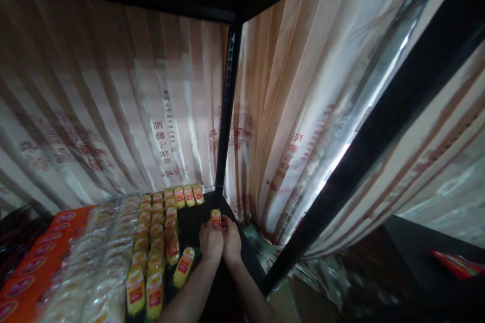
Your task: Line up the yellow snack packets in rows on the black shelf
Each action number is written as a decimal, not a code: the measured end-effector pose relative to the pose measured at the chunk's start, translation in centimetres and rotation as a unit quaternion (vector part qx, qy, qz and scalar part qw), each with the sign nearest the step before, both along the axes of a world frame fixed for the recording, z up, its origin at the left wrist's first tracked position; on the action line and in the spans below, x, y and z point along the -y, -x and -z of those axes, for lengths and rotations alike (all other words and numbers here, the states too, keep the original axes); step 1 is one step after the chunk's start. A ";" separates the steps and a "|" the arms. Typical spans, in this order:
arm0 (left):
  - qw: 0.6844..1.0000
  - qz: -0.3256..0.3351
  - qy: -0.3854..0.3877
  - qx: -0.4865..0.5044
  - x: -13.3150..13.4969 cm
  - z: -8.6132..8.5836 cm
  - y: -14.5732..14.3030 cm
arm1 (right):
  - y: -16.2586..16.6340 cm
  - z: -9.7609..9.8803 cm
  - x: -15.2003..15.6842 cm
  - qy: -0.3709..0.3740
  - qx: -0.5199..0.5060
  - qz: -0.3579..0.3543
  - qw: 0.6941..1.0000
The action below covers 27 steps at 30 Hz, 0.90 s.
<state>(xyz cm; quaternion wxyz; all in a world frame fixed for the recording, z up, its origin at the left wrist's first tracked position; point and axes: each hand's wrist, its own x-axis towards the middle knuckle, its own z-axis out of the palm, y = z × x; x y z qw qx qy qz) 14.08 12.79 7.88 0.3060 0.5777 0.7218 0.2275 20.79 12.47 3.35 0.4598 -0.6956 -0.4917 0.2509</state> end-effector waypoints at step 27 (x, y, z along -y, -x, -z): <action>0.993 -0.020 -0.061 0.096 -9.7 0.6 1.0 | 1.1 1.3 -12.2 -0.078 0.119 -0.018 0.990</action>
